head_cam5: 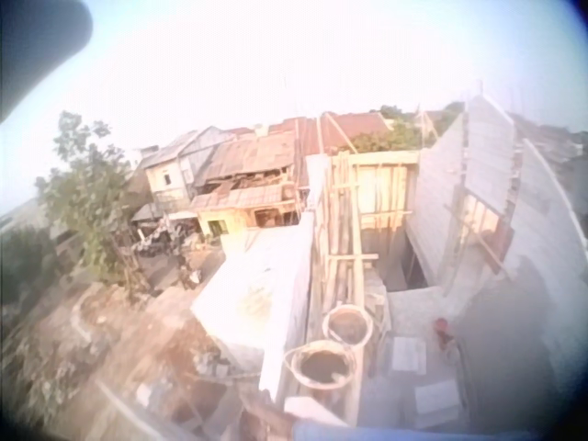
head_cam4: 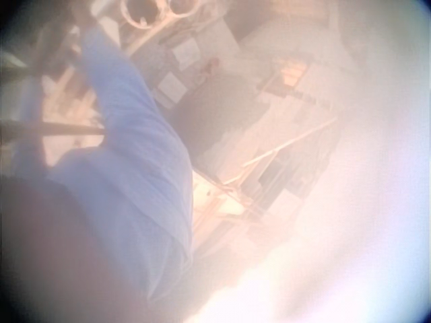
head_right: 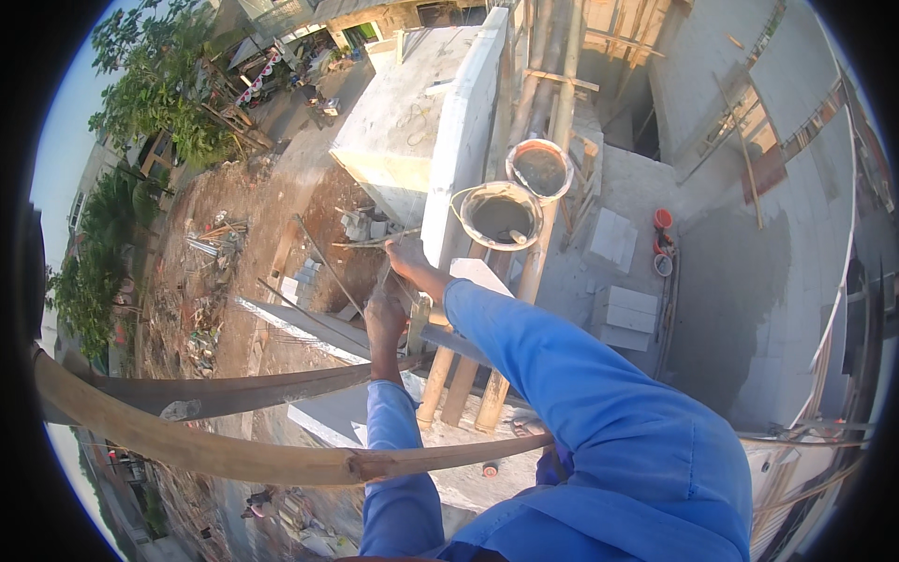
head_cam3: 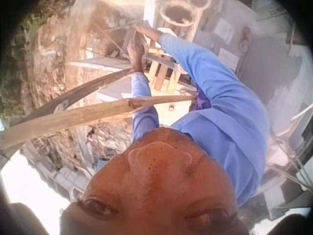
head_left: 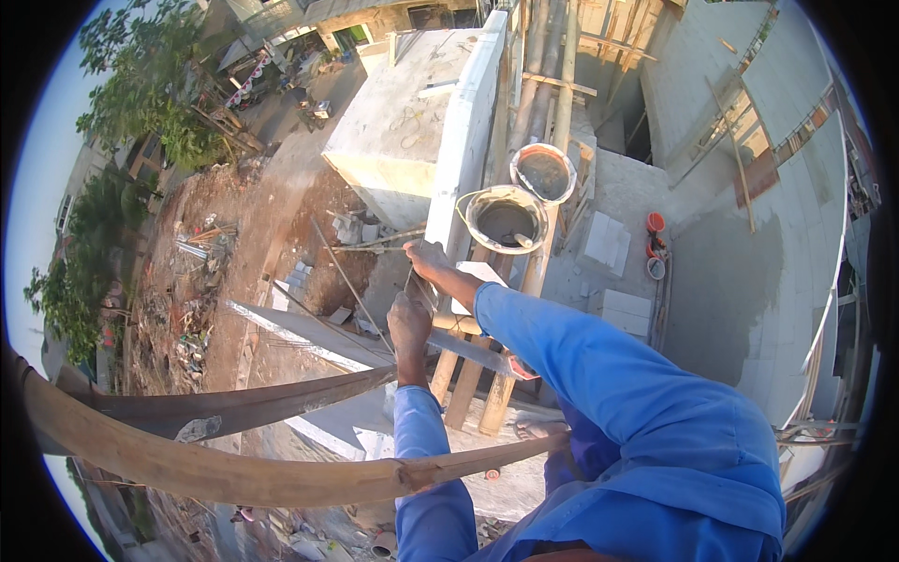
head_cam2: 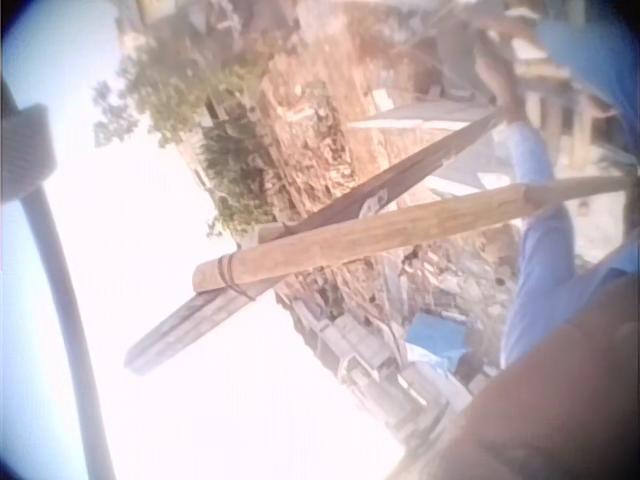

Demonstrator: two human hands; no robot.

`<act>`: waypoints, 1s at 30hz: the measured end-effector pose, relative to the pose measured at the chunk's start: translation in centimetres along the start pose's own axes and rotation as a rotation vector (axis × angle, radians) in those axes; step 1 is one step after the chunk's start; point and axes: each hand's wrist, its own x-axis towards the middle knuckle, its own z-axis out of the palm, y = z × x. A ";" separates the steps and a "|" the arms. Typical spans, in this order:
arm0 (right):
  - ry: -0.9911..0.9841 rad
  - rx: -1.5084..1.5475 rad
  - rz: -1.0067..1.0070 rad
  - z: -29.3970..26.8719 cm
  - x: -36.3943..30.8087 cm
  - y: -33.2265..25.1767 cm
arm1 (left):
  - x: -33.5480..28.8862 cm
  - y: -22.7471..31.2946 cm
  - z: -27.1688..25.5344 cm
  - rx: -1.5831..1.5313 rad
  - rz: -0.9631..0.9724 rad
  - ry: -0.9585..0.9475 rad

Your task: The person saws a wooden beam on a construction site using a hand saw while supporting the wood by hand and with their foot.

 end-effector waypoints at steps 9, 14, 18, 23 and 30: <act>-0.201 -0.065 -0.065 -1.7 -1.8 -1.6 | 1.8 -2.6 -6.1 -0.204 -0.208 -0.311; -0.213 0.465 -0.076 -3.7 -5.2 0.1 | 0.5 0.1 -6.1 -0.320 -0.274 -0.313; -0.308 0.713 0.102 -4.7 -5.2 -0.1 | 0.3 2.0 -6.0 -0.251 -0.235 -0.300; -0.411 0.464 0.167 -6.7 -3.6 1.0 | 0.8 -0.5 -4.6 0.026 0.150 -0.152; -0.285 0.016 -0.137 -7.9 -1.9 3.9 | 0.0 3.8 -3.8 0.327 0.486 -0.371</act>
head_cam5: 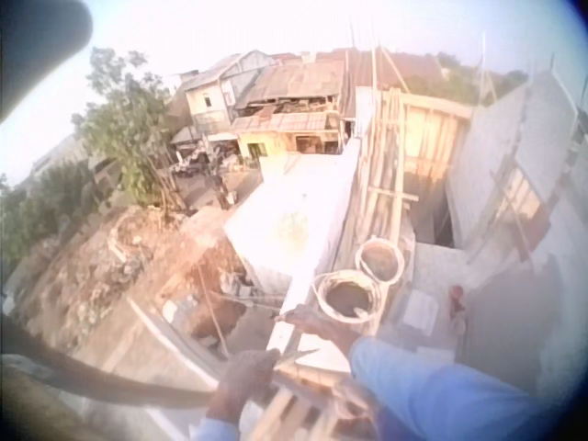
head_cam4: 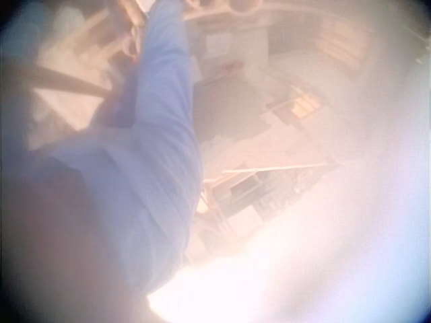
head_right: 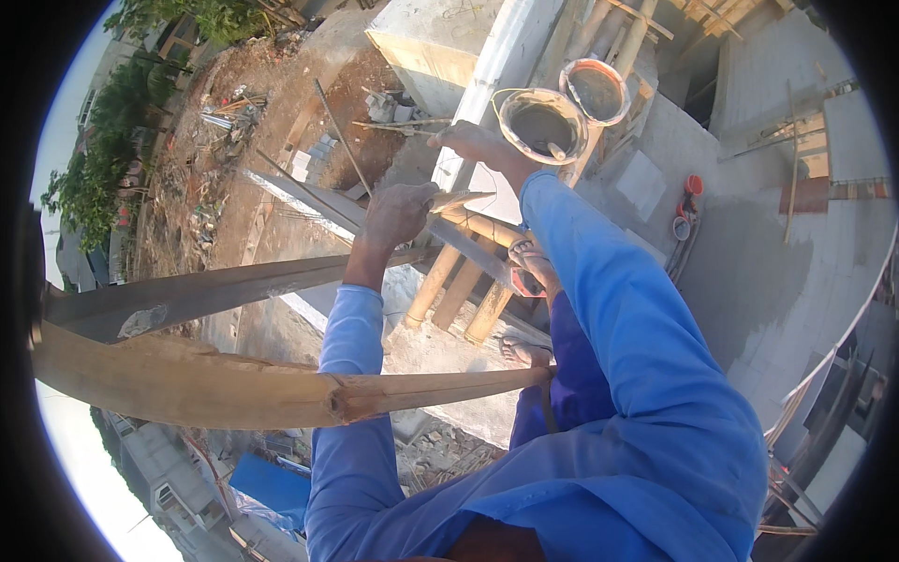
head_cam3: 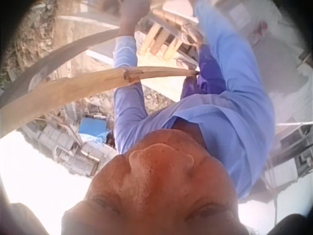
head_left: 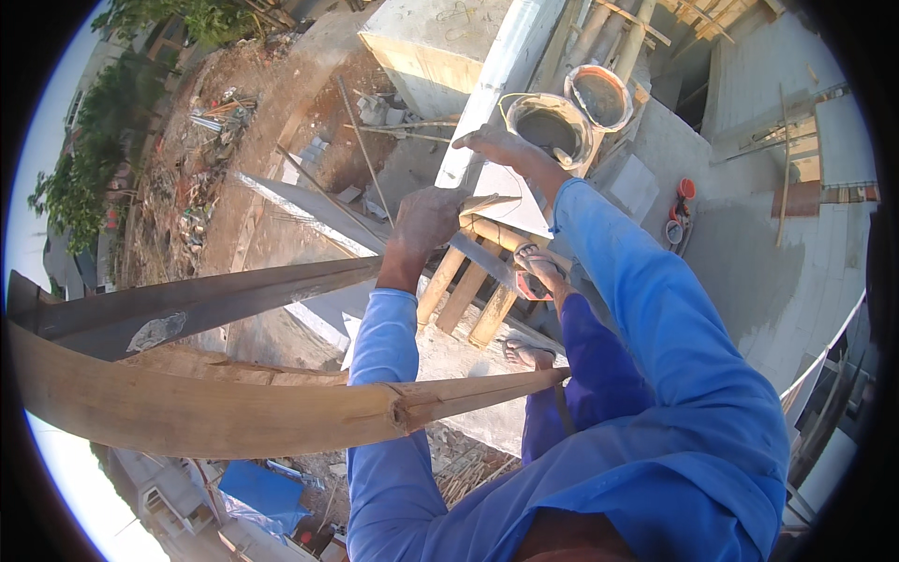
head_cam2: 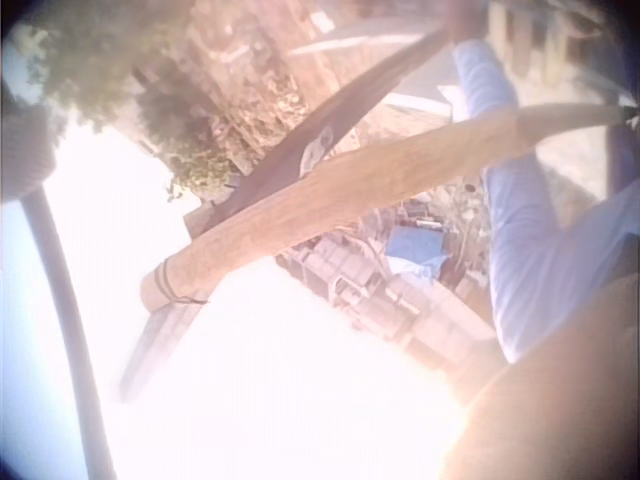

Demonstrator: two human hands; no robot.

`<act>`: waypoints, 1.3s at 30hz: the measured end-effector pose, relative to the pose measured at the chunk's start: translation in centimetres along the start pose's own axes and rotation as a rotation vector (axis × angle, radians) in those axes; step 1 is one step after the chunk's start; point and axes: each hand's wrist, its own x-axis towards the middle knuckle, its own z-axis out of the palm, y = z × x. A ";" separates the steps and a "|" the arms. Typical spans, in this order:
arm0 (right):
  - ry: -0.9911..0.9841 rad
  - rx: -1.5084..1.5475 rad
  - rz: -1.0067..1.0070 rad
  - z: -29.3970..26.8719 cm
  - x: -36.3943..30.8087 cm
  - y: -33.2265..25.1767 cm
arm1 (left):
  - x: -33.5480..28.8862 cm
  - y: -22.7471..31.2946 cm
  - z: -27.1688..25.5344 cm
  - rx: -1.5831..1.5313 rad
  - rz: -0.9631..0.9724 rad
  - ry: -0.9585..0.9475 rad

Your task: The person saws a wooden beam on a construction site using a hand saw while supporting the wood by hand and with their foot.

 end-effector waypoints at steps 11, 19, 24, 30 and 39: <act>-0.154 0.517 0.370 0.9 -3.8 2.4 | -1.9 -0.4 1.0 -0.837 -0.600 0.669; -0.142 0.330 0.296 3.1 -4.9 2.3 | -9.1 -2.7 4.7 0.061 -0.685 -0.077; -0.033 0.226 0.142 3.7 -5.1 -2.1 | -13.6 -0.3 4.0 -0.318 -0.335 -0.348; -0.015 0.038 -0.162 8.0 -4.3 -0.6 | -21.6 -2.1 5.6 -1.099 -0.698 0.572; -0.059 0.082 -0.187 11.5 -5.2 -1.0 | -24.6 0.9 10.7 -0.848 -0.856 0.956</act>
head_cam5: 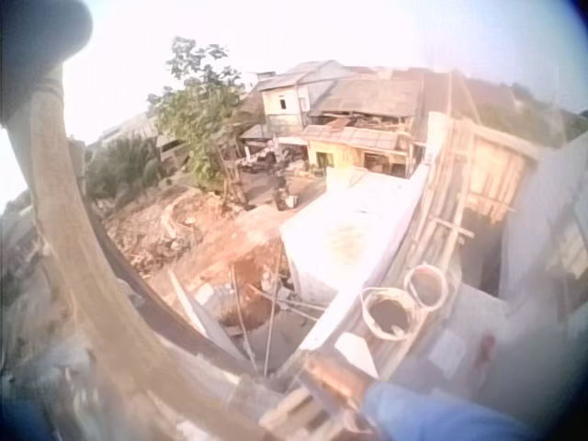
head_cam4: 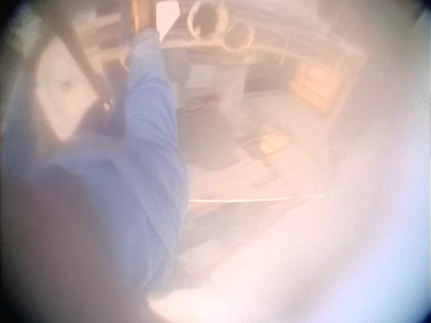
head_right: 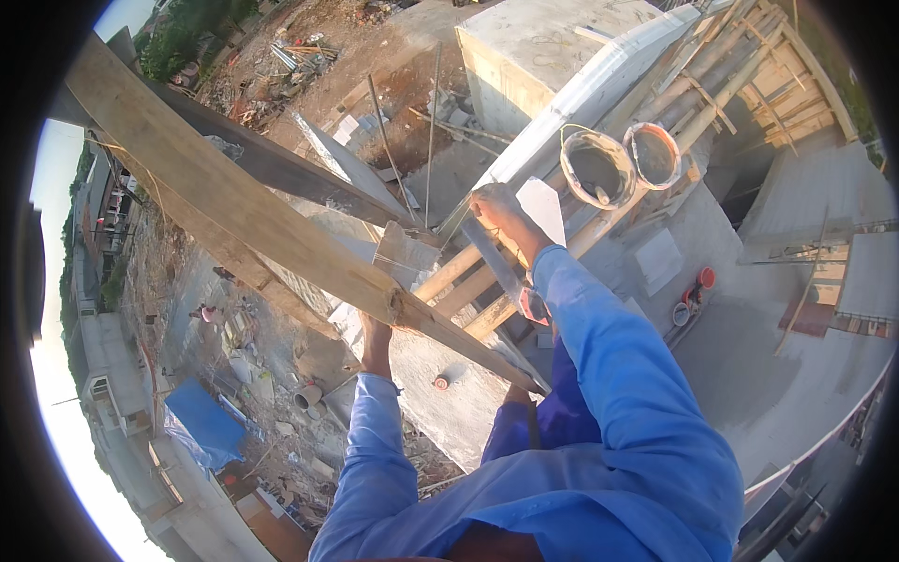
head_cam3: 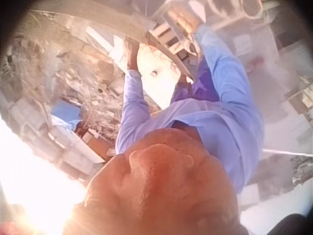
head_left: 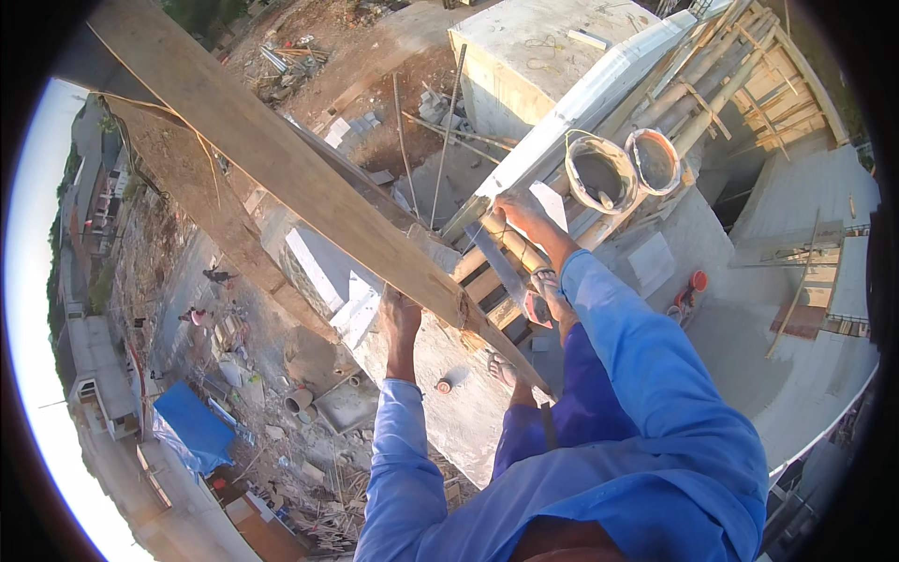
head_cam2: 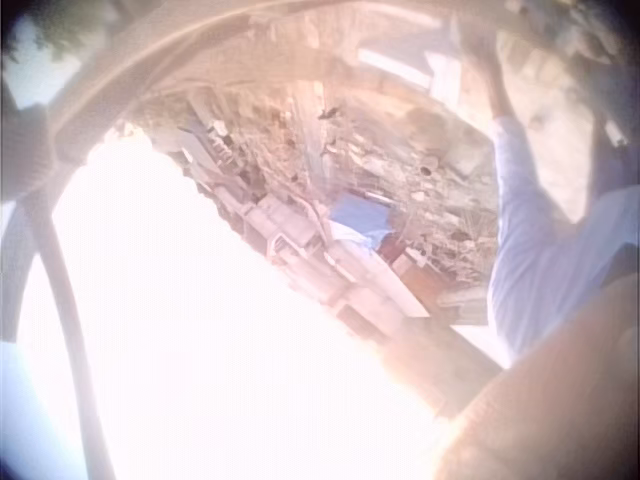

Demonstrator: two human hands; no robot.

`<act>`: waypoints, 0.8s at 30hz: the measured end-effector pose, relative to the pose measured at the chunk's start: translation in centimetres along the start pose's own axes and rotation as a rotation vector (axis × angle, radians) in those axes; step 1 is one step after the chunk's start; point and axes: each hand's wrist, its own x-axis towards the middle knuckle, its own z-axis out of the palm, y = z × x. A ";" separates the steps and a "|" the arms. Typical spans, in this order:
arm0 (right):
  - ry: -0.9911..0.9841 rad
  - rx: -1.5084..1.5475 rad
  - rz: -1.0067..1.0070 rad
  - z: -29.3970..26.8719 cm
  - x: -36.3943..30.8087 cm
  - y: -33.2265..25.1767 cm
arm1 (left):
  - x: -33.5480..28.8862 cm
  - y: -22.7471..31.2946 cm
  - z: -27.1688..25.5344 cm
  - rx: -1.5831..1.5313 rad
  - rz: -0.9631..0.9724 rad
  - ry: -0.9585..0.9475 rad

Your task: The person saws a wooden beam on a construction site using a hand saw while supporting the wood by hand and with their foot.

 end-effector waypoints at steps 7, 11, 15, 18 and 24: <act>-0.208 0.103 0.293 1.8 -3.1 0.1 | -0.4 2.0 -0.7 -0.411 -0.477 0.093; -0.109 0.414 0.528 1.9 -4.7 1.5 | -2.1 0.8 1.1 -0.423 -0.554 0.183; -0.211 0.510 0.446 0.1 -6.2 3.7 | -2.8 0.9 3.6 -0.501 -0.752 0.228; -0.290 0.345 0.301 -1.0 -6.9 5.7 | -3.1 -2.3 5.1 -0.915 -0.761 0.146; -0.269 0.378 0.047 0.2 -9.7 5.2 | -3.2 -4.1 6.7 -0.191 -0.629 0.294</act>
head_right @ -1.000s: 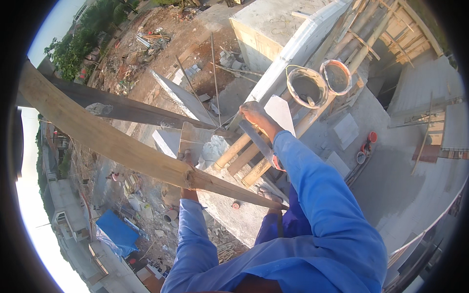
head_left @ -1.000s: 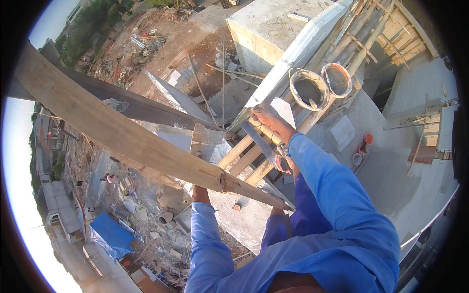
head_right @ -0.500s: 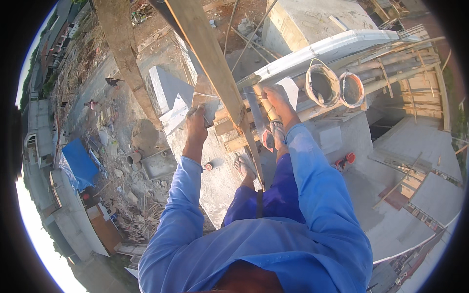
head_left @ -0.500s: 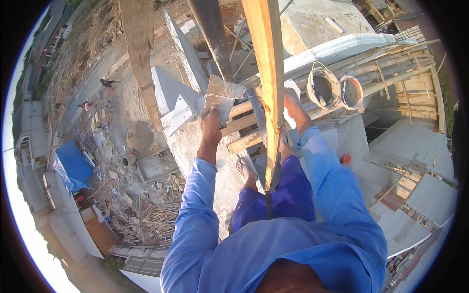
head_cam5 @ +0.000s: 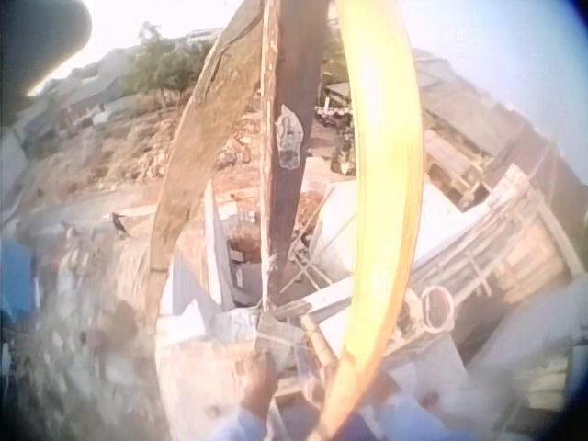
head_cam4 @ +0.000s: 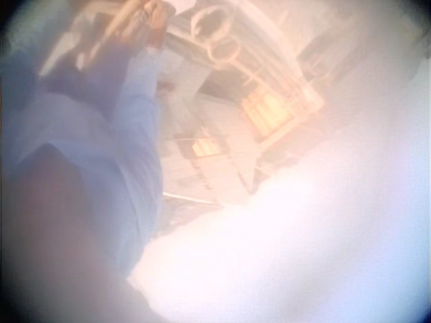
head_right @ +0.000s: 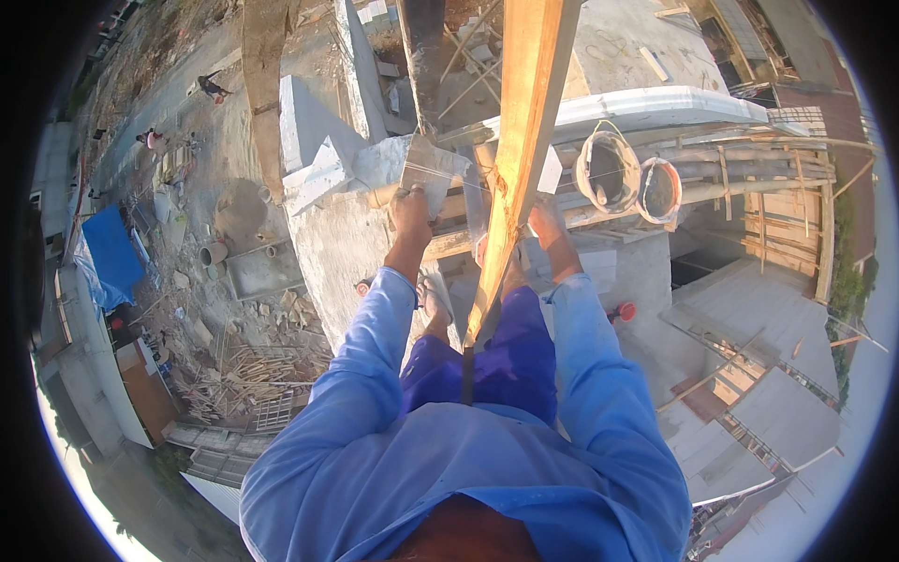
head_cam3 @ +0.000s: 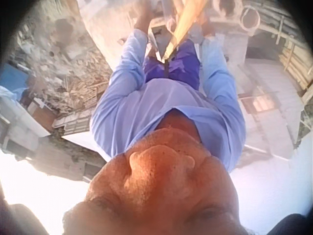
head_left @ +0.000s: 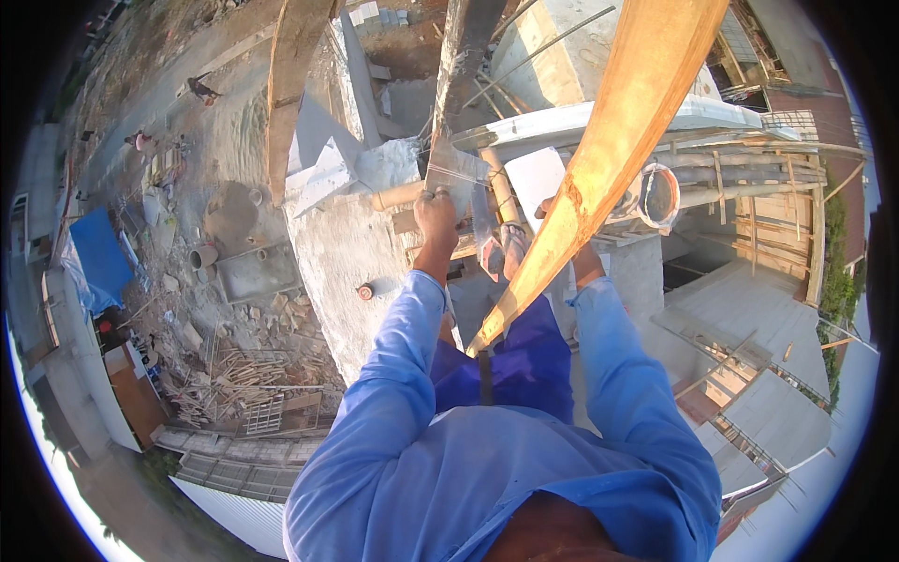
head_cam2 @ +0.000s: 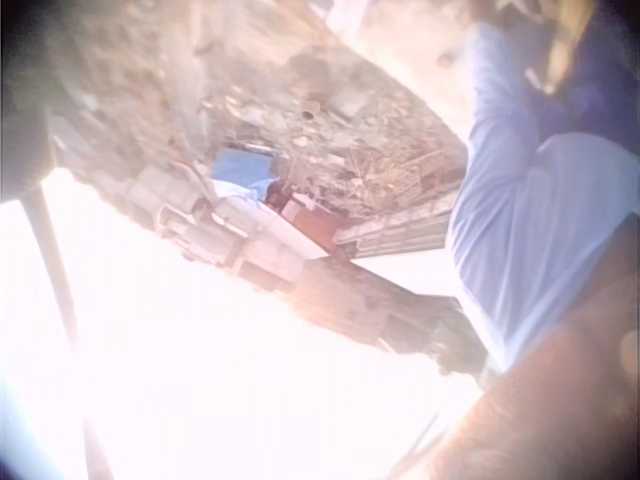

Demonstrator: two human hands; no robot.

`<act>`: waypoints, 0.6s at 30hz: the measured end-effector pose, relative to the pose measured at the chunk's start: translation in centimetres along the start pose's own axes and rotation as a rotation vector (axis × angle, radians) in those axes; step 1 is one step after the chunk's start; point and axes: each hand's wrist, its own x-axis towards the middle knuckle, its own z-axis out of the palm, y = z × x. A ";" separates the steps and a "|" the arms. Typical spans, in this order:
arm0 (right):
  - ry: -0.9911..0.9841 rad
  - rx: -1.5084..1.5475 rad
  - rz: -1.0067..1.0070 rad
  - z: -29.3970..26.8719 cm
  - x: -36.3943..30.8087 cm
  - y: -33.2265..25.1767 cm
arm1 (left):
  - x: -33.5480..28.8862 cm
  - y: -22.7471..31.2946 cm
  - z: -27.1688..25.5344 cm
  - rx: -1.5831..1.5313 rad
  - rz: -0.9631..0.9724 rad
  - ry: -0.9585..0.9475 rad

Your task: The person saws a wooden beam on a construction site using a hand saw while supporting the wood by hand and with their foot.

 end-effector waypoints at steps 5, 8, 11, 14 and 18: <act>0.027 -0.229 -0.156 2.7 1.7 -5.0 | -1.2 0.5 -3.7 0.996 0.520 -0.271; -0.054 -0.468 -0.037 4.7 5.0 -9.3 | -0.2 -0.9 -7.2 1.181 0.594 -0.523; 0.073 -0.375 0.241 5.5 7.1 -8.6 | -0.9 0.7 -10.7 0.949 0.567 -0.704; 0.009 -0.567 0.250 5.0 8.7 -6.8 | -0.2 -0.1 -13.9 0.460 0.410 -0.661; -0.026 -0.620 0.187 6.2 8.1 -5.7 | 0.1 0.5 -15.7 -0.171 -0.027 -0.112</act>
